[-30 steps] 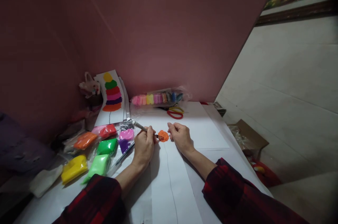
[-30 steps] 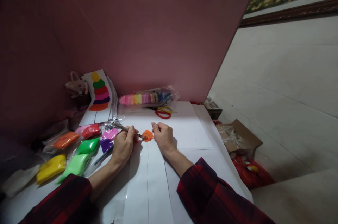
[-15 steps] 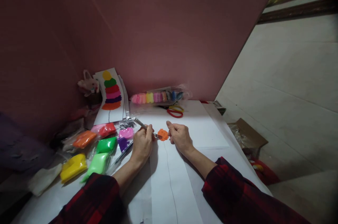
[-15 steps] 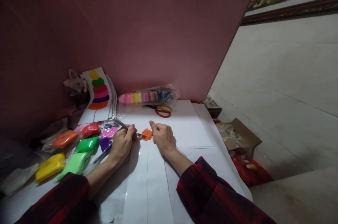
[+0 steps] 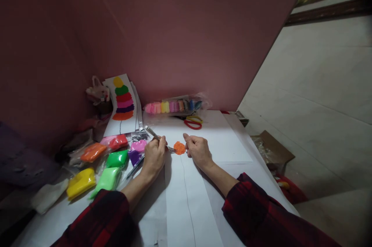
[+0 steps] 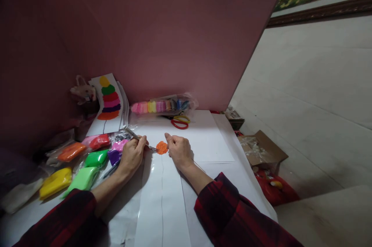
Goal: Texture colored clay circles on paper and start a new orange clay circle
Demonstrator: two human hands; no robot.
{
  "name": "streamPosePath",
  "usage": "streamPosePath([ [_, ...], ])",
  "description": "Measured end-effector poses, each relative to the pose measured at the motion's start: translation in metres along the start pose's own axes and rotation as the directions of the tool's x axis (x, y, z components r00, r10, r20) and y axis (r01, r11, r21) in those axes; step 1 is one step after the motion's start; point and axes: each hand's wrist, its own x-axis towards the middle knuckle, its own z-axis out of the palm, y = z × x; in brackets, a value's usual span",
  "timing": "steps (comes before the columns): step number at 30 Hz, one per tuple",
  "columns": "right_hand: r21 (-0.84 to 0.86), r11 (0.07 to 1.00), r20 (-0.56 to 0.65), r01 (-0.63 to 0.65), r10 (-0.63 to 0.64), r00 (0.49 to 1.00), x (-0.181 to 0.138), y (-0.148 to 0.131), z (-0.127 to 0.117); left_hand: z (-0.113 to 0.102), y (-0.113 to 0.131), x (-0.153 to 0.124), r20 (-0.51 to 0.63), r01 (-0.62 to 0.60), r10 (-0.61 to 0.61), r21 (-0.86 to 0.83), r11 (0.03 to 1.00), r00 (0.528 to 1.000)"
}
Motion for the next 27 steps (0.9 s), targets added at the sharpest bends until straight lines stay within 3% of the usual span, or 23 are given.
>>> streamPosePath([
  [7,0.007,1.000,0.001,-0.001,0.001,1.000,0.0004,0.0001,0.0002,-0.0004,-0.0008,0.0015,-0.029,-0.001,0.000,-0.021,1.000,1.000],
  [15,0.024,1.000,-0.013,0.004,-0.003,1.000,-0.0002,-0.0002,0.0011,-0.0016,0.0035,-0.0006,-0.137,0.027,-0.040,-0.094,0.995,0.990],
  [27,-0.007,1.000,-0.002,0.008,-0.008,1.000,-0.0007,-0.0006,0.0012,0.0049,0.0002,-0.0012,-0.022,-0.039,0.038,-0.067,0.997,0.999],
])
